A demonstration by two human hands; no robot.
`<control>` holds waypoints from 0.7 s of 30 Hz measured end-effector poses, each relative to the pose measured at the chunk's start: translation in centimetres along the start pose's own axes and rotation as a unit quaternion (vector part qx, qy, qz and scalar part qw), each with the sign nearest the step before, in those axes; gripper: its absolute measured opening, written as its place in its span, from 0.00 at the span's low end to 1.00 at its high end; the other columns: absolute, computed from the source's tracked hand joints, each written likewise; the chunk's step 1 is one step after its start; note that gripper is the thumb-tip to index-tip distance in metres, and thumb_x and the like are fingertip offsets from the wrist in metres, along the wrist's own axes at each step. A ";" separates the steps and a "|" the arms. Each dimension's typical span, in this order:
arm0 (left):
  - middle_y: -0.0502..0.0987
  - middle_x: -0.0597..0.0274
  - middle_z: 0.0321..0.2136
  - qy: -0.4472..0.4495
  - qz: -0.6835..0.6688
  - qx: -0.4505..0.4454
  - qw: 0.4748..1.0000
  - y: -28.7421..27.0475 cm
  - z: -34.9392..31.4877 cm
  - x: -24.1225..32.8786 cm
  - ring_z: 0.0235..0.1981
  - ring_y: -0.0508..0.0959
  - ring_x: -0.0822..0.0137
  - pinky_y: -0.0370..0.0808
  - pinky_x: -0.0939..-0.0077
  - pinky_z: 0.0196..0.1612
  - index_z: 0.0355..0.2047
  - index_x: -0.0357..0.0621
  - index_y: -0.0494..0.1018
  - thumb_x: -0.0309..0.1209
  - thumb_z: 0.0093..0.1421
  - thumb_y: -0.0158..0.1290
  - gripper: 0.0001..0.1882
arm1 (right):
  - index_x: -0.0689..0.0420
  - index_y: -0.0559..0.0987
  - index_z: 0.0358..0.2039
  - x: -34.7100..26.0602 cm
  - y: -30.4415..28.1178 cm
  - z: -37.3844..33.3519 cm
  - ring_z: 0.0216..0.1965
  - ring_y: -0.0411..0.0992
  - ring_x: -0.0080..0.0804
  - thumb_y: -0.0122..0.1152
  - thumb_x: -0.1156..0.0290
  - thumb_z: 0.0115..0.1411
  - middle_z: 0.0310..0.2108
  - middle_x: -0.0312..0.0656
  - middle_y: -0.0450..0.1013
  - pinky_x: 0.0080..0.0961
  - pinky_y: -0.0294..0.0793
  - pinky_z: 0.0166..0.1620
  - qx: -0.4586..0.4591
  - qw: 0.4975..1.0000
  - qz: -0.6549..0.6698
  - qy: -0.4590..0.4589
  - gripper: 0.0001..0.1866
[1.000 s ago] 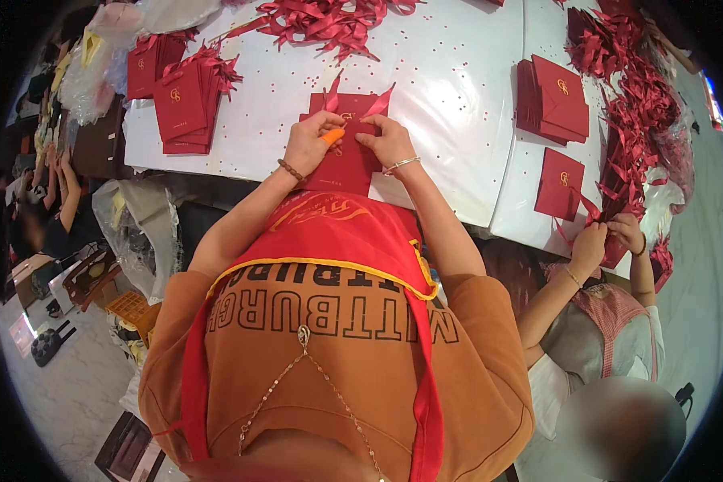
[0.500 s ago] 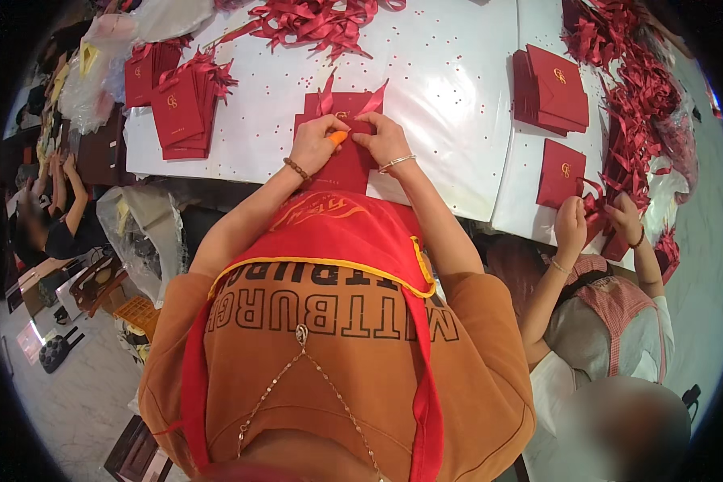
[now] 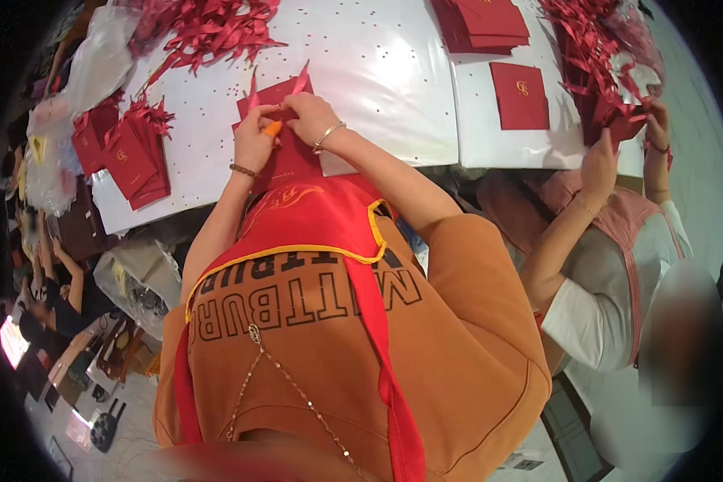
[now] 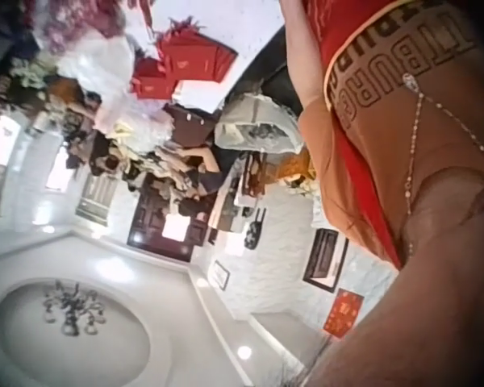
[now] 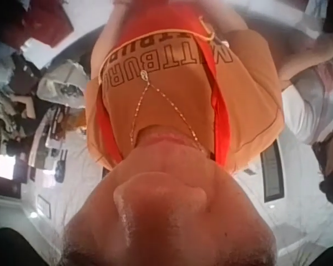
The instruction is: Tying red ribbons onto red gift bags at a workstation.
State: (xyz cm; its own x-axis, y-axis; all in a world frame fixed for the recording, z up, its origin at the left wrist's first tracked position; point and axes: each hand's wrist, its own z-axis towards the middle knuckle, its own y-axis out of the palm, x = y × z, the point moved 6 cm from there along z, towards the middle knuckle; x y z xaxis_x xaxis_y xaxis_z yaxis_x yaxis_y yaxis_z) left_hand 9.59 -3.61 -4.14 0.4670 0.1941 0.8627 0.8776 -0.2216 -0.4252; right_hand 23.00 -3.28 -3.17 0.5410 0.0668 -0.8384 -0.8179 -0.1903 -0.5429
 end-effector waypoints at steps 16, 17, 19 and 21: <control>0.72 0.61 0.19 -0.075 -0.148 -0.007 0.986 0.6 -1.3 1.9 0.14 0.70 0.75 0.67 0.85 0.16 0.35 0.35 0.66 0.19 0.51 0.47 0.10 | 0.61 0.72 0.30 -0.1 -0.4 -0.7 0.32 0.69 0.46 0.63 0.75 0.40 0.28 0.48 0.70 0.33 0.69 0.35 0.012 1.000 0.023 -0.006 0.14; 0.72 0.61 0.19 -0.073 -0.148 0.000 0.986 0.5 -1.4 1.8 0.14 0.70 0.75 0.67 0.85 0.16 0.35 0.35 0.66 0.19 0.51 0.47 0.10 | 0.61 0.72 0.30 -0.4 -0.5 -0.8 0.32 0.69 0.46 0.63 0.75 0.40 0.28 0.48 0.70 0.33 0.69 0.35 0.009 1.000 0.024 -0.012 0.14; 0.71 0.61 0.18 -0.099 -0.206 -0.017 0.973 0.6 -1.3 1.2 0.13 0.70 0.75 0.66 0.85 0.15 0.35 0.35 0.66 0.19 0.51 0.47 0.10 | 0.62 0.72 0.31 -0.8 -0.7 -0.9 0.31 0.69 0.45 0.63 0.75 0.40 0.28 0.48 0.70 0.32 0.69 0.34 0.004 1.000 0.024 0.005 0.15; 0.71 0.60 0.18 -0.130 -0.258 -0.031 0.957 0.3 -0.9 0.8 0.13 0.69 0.75 0.66 0.85 0.15 0.35 0.34 0.66 0.18 0.51 0.47 0.10 | 0.62 0.72 0.31 -0.8 -0.7 -0.8 0.30 0.69 0.45 0.63 0.76 0.40 0.28 0.48 0.70 0.32 0.69 0.34 -0.005 1.000 0.024 0.003 0.15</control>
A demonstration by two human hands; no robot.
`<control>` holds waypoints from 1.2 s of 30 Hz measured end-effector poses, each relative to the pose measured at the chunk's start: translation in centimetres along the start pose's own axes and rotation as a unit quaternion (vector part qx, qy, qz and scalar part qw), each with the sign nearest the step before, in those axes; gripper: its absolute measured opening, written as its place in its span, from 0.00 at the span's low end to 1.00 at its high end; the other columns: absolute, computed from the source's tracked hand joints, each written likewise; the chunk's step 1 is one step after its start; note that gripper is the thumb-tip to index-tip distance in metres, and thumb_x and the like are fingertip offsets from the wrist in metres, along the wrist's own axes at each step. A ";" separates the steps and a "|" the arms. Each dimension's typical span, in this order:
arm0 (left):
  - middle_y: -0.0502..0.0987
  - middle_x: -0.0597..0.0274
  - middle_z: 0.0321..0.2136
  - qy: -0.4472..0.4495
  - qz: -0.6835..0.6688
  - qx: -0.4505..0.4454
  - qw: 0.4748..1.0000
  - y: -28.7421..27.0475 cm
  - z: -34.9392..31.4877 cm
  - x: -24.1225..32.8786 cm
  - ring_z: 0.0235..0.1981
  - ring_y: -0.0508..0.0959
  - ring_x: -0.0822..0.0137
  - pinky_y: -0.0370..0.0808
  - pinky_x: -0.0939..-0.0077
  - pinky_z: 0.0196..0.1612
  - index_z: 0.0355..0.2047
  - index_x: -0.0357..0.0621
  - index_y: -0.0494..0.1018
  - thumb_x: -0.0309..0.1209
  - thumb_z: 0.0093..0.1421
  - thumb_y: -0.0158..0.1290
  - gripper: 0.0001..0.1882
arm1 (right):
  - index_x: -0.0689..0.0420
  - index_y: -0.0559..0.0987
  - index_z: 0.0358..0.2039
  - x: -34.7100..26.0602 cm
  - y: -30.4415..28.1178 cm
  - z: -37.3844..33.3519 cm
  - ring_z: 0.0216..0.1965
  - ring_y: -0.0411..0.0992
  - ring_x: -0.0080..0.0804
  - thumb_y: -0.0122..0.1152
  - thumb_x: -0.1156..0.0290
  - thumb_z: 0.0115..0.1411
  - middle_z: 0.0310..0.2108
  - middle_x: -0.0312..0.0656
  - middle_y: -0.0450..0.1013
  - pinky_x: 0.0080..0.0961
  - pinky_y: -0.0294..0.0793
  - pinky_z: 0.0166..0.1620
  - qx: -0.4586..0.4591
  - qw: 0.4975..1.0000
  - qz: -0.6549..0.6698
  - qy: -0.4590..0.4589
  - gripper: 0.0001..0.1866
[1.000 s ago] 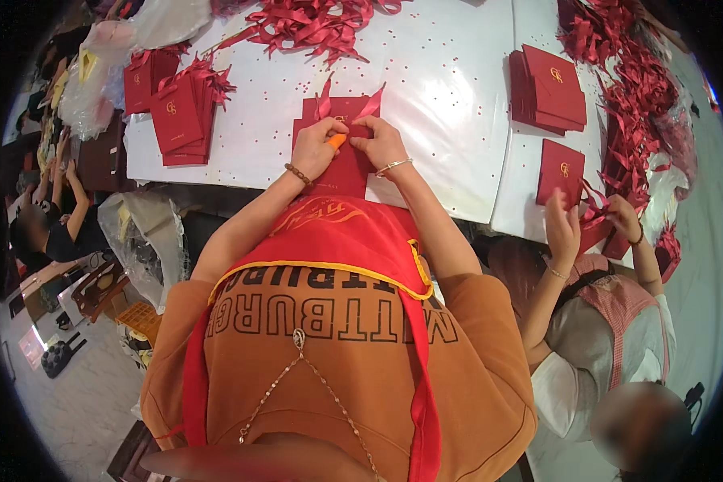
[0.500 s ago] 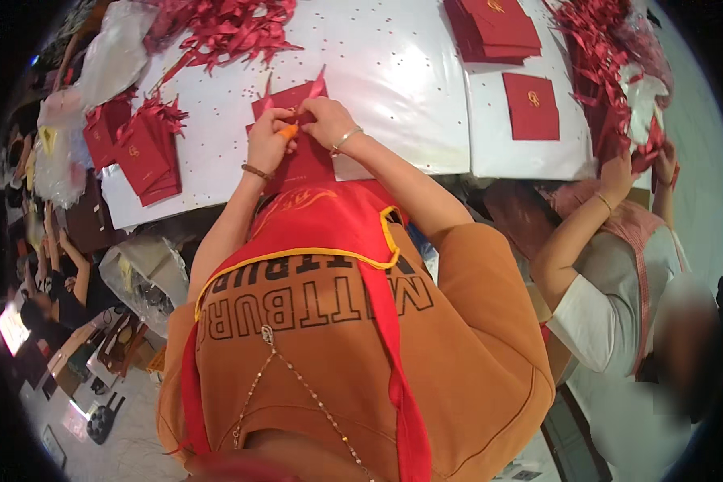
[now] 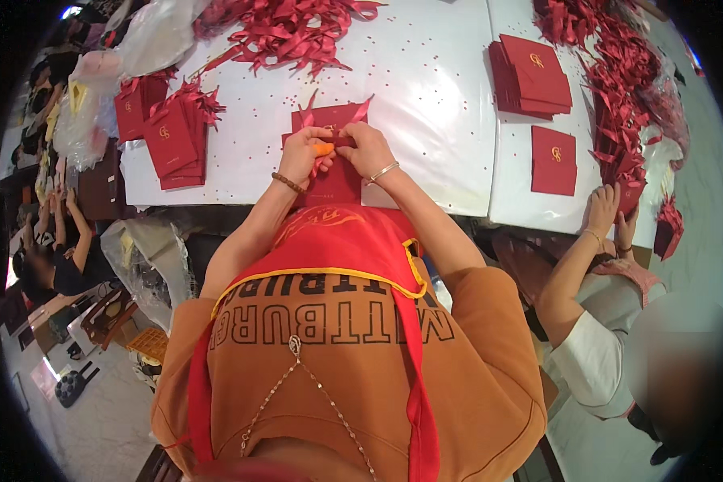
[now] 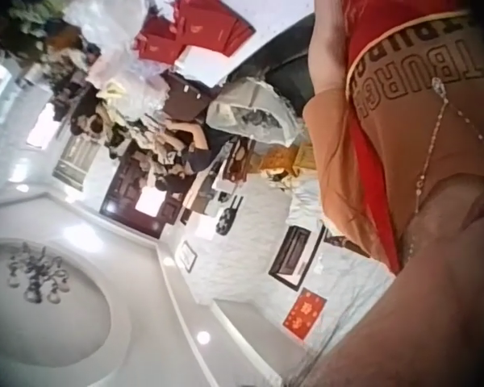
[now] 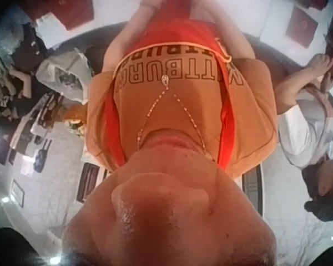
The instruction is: Tying red ribbons onto red gift bags at a workstation.
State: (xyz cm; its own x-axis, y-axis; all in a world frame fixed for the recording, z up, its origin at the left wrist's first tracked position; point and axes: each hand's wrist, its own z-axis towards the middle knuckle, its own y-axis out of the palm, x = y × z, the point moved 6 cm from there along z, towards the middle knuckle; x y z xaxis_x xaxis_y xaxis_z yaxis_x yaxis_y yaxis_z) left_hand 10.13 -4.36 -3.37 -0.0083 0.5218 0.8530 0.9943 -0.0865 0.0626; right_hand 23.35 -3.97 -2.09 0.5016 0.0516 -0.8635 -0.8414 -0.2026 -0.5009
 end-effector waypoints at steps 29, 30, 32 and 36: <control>0.74 0.54 0.20 0.122 0.227 0.007 0.966 0.3 -1.4 0.6 0.19 0.75 0.62 0.71 0.72 0.23 0.38 0.39 0.70 0.20 0.48 0.46 0.15 | 0.59 0.72 0.29 -2.2 -0.3 -1.0 0.30 0.69 0.43 0.59 0.76 0.44 0.29 0.44 0.68 0.33 0.68 0.32 0.023 0.995 -0.032 -0.087 0.09; 0.73 0.58 0.17 0.117 0.152 -0.004 0.981 0.2 -1.5 0.3 0.15 0.73 0.70 0.69 0.77 0.18 0.37 0.38 0.70 0.20 0.49 0.47 0.13 | 0.58 0.73 0.29 -2.1 -0.3 -1.1 0.30 0.69 0.43 0.58 0.75 0.45 0.29 0.44 0.69 0.33 0.68 0.32 0.015 0.997 -0.026 -0.072 0.09; 0.72 0.61 0.16 0.080 0.115 -0.009 0.990 0.1 -1.7 0.1 0.14 0.71 0.75 0.68 0.80 0.16 0.37 0.38 0.71 0.20 0.50 0.47 0.12 | 0.58 0.73 0.30 -2.2 -0.4 -0.9 0.31 0.69 0.43 0.58 0.74 0.46 0.29 0.45 0.69 0.33 0.68 0.32 0.012 0.998 -0.021 -0.058 0.09; 0.73 0.63 0.17 0.032 0.071 -0.021 0.997 -0.4 -1.2 -0.4 0.14 0.71 0.77 0.65 0.85 0.15 0.36 0.37 0.71 0.21 0.51 0.47 0.11 | 0.56 0.75 0.32 -1.7 0.2 -0.5 0.31 0.70 0.44 0.58 0.72 0.46 0.27 0.46 0.70 0.34 0.69 0.33 -0.050 0.992 -0.111 -0.014 0.10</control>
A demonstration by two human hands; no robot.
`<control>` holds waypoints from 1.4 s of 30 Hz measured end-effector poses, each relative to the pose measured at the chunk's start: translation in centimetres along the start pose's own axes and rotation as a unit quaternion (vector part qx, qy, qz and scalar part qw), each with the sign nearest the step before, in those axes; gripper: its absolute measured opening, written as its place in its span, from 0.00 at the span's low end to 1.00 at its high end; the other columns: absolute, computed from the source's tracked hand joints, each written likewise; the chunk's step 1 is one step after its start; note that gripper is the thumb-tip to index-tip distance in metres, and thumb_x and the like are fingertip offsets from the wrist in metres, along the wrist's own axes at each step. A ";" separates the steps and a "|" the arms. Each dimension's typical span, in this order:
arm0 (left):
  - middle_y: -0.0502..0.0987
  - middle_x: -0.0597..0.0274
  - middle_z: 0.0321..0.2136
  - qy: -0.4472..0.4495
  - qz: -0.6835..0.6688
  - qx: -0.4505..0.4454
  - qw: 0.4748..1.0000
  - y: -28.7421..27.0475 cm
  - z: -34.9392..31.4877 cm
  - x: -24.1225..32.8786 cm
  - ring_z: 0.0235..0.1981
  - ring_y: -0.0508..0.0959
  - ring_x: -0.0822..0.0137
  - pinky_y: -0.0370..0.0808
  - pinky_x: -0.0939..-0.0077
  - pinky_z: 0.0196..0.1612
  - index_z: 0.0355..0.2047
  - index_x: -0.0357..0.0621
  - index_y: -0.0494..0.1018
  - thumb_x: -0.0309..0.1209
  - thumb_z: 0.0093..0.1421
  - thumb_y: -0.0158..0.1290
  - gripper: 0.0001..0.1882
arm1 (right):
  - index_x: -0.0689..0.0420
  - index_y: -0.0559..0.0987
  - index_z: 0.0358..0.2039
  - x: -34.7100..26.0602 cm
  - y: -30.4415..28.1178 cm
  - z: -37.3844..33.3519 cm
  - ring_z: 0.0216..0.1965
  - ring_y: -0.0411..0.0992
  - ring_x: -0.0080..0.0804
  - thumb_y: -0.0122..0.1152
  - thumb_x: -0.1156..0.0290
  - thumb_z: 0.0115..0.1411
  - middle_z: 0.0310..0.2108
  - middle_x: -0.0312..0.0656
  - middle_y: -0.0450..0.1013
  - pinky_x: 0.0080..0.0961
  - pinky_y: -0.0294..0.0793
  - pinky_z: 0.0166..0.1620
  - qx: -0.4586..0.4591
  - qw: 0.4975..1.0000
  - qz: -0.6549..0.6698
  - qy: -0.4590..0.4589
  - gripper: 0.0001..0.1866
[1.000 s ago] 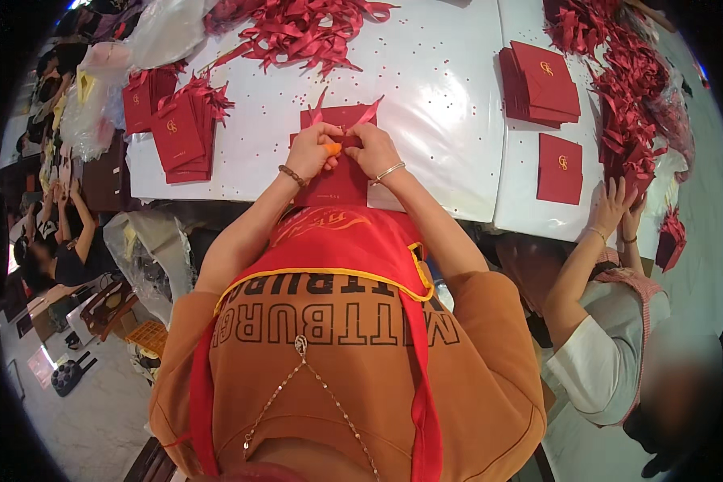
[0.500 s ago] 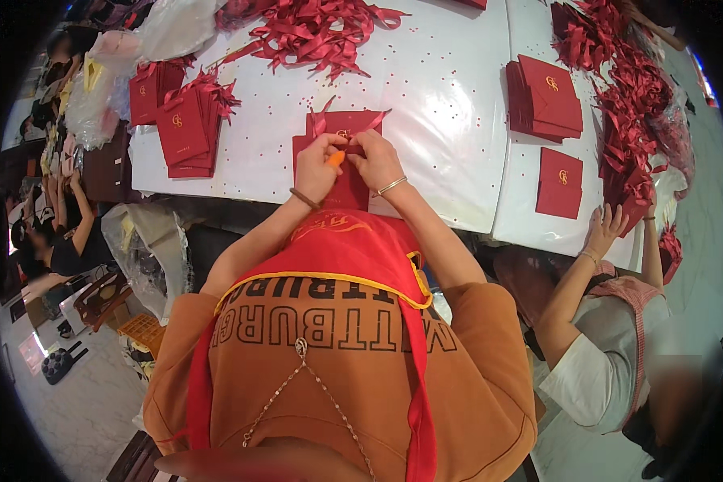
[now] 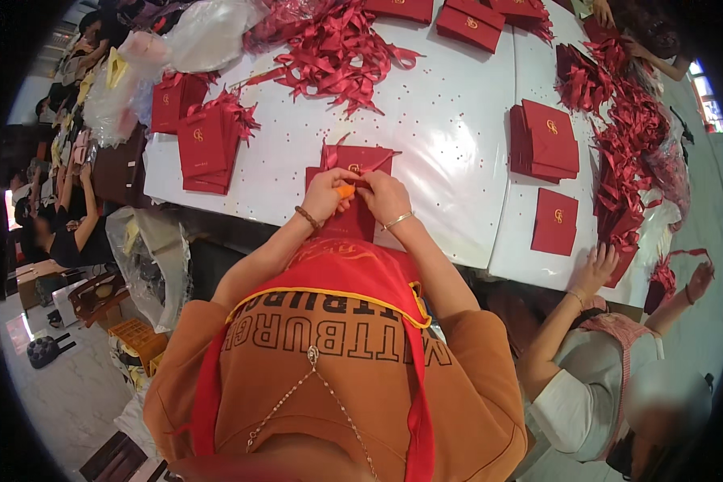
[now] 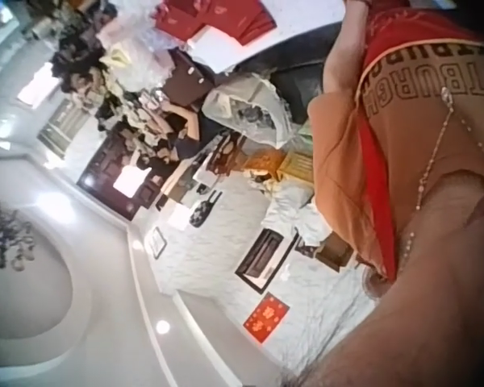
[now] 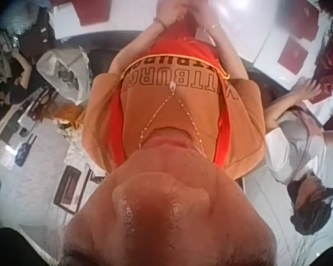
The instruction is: Tying red ribbons onto red gift bags at a workstation.
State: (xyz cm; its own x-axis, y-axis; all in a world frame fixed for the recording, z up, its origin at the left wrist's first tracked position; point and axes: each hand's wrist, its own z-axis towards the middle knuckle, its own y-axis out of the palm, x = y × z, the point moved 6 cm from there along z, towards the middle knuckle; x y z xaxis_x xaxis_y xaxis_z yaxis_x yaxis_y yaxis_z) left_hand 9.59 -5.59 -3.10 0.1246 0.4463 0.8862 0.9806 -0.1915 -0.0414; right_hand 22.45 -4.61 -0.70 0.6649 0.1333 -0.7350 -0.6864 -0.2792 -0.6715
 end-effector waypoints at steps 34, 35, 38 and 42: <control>0.75 0.56 0.22 0.311 0.484 0.098 0.812 -1.5 -2.0 7.0 0.22 0.75 0.58 0.68 0.65 0.26 0.31 0.48 0.73 0.36 0.55 0.45 0.09 | 0.60 0.72 0.30 -1.2 -0.2 -0.6 0.31 0.68 0.43 0.55 0.75 0.49 0.27 0.44 0.67 0.32 0.68 0.32 0.035 0.986 0.096 -0.135 0.07; 0.76 0.56 0.23 0.265 0.510 0.075 0.815 -1.9 -0.8 6.9 0.28 0.76 0.59 0.69 0.66 0.30 0.28 0.46 0.74 0.39 0.51 0.46 0.12 | 0.60 0.72 0.30 -1.6 -0.1 -0.7 0.31 0.68 0.43 0.55 0.75 0.49 0.27 0.44 0.67 0.32 0.68 0.32 0.031 0.985 0.096 -0.137 0.07; 0.75 0.56 0.25 0.068 0.491 -0.179 0.850 -1.9 3.1 4.2 0.28 0.74 0.59 0.69 0.71 0.31 0.28 0.42 0.75 0.36 0.49 0.48 0.12 | 0.59 0.72 0.30 -2.7 0.1 -1.0 0.30 0.68 0.43 0.55 0.76 0.49 0.27 0.44 0.66 0.33 0.68 0.31 0.021 0.984 0.059 -0.166 0.06; 0.75 0.58 0.17 0.049 0.440 -0.317 0.839 -0.7 3.6 5.7 0.19 0.71 0.68 0.67 0.75 0.26 0.24 0.36 0.75 0.32 0.43 0.50 0.11 | 0.59 0.72 0.32 -3.1 0.6 -1.1 0.28 0.68 0.43 0.56 0.76 0.49 0.26 0.44 0.66 0.31 0.67 0.30 0.032 0.978 0.025 -0.205 0.07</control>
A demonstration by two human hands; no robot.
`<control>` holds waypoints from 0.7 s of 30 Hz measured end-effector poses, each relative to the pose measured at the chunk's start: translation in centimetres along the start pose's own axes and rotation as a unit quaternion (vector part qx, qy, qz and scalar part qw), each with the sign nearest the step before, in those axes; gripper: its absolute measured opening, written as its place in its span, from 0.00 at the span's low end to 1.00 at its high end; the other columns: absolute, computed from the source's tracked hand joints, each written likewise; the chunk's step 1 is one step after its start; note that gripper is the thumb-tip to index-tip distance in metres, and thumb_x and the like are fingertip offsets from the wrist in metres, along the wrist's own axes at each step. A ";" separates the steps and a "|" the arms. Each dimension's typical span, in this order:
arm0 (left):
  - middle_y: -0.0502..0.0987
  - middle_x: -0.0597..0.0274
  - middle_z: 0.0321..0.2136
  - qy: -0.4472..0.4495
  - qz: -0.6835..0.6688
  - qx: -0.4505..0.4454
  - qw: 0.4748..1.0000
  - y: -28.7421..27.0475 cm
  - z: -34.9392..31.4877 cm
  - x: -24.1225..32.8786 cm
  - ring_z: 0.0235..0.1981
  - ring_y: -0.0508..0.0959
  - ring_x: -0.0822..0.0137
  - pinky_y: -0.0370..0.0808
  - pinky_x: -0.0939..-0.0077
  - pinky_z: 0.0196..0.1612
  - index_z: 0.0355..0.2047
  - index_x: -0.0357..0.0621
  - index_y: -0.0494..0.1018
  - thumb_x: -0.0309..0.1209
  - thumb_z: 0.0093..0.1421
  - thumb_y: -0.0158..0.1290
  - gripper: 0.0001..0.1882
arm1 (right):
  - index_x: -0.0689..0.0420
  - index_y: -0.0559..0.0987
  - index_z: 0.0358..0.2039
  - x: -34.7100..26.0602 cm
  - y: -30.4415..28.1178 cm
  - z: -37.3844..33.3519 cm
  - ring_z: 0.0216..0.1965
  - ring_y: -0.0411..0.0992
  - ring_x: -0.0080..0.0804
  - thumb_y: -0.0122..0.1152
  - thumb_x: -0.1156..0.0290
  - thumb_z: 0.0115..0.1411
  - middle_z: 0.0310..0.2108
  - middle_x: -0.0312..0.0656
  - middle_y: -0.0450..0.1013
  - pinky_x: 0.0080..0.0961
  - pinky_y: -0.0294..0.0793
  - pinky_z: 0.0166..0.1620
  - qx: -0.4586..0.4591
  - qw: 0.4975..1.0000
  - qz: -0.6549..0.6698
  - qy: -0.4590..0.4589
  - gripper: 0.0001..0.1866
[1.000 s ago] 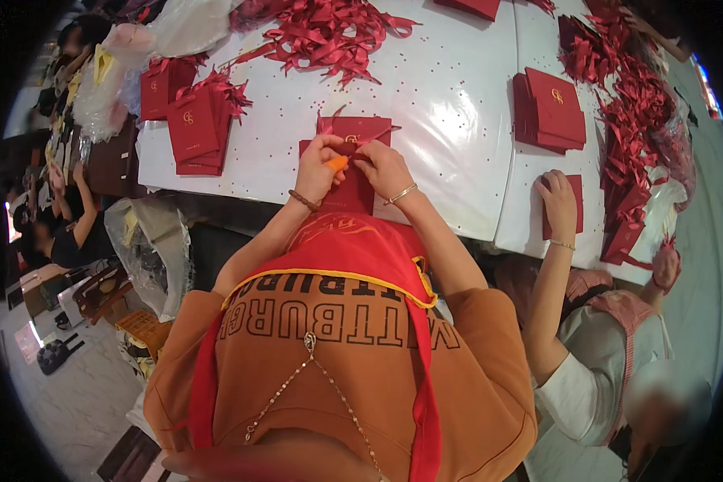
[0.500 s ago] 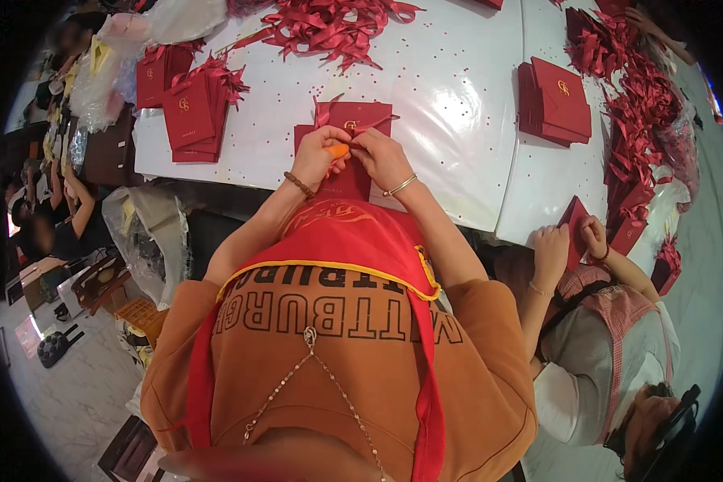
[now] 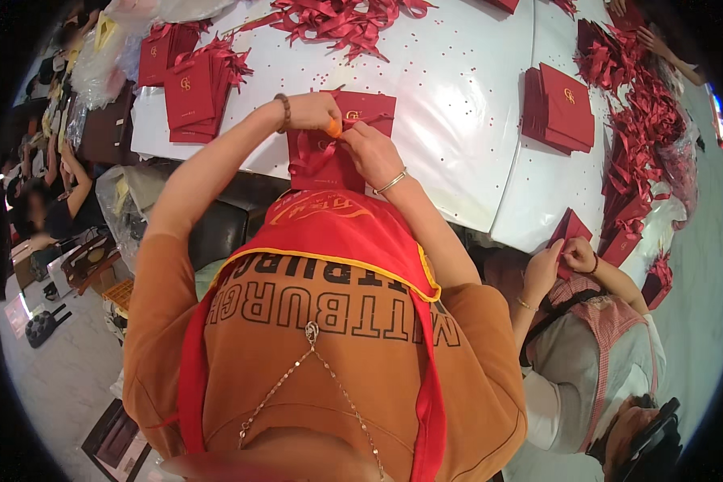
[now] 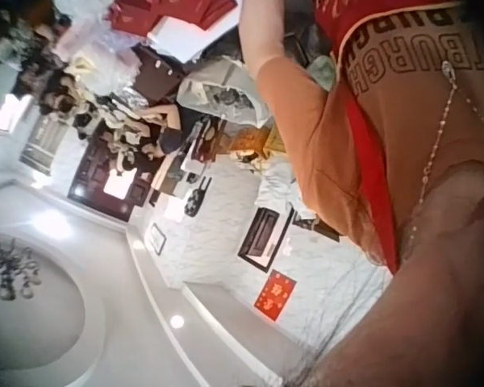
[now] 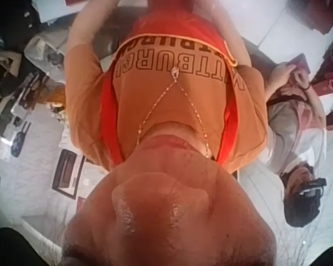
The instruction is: Tying red ribbons onto red gift bags at a workstation.
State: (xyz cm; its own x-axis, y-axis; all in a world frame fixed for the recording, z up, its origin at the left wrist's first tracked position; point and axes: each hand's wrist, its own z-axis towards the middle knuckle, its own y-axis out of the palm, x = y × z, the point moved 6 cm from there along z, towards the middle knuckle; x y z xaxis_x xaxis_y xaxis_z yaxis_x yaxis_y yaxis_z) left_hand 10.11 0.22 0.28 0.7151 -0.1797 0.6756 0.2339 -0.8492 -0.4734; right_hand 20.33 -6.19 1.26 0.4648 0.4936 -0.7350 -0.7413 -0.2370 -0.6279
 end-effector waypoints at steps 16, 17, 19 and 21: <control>0.72 0.65 0.19 -0.050 -0.275 0.373 0.885 -4.8 -2.3 -7.5 0.18 0.68 0.76 0.66 0.83 0.25 0.29 0.39 0.74 0.37 0.54 0.50 0.12 | 0.59 0.72 0.30 1.0 -1.2 0.0 0.28 0.68 0.44 0.56 0.76 0.49 0.27 0.45 0.67 0.32 0.68 0.29 0.009 0.999 0.029 0.037 0.06; 0.72 0.65 0.20 -0.101 -0.275 0.320 0.901 -3.8 -2.1 -8.5 0.19 0.69 0.76 0.67 0.83 0.26 0.32 0.40 0.73 0.38 0.54 0.49 0.13 | 0.59 0.72 0.30 1.1 -1.2 0.1 0.28 0.68 0.44 0.56 0.76 0.49 0.27 0.45 0.67 0.32 0.68 0.29 0.008 0.999 0.029 0.035 0.06; 0.73 0.65 0.22 -0.136 -0.287 0.253 0.914 -1.9 -1.6 -8.9 0.20 0.69 0.78 0.66 0.84 0.26 0.43 0.41 0.69 0.37 0.54 0.51 0.18 | 0.59 0.72 0.30 1.4 -1.0 0.0 0.28 0.68 0.44 0.56 0.76 0.49 0.27 0.45 0.67 0.32 0.68 0.30 0.008 0.999 0.031 0.038 0.07; 0.73 0.66 0.23 -0.109 -0.280 0.251 0.920 -1.4 -1.0 -8.3 0.21 0.70 0.78 0.66 0.85 0.26 0.43 0.41 0.69 0.35 0.53 0.52 0.18 | 0.59 0.72 0.30 1.5 -0.9 0.1 0.28 0.68 0.44 0.56 0.76 0.49 0.27 0.44 0.67 0.32 0.68 0.30 0.006 0.999 0.033 0.037 0.07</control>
State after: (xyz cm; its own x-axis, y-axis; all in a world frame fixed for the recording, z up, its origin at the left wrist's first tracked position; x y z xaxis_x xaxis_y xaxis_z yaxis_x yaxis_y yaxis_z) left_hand 3.15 2.34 -4.11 0.4916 0.3665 0.7899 0.8417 -0.4326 -0.3231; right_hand 21.61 -5.12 0.74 0.4486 0.4143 -0.7919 -0.7774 -0.2562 -0.5744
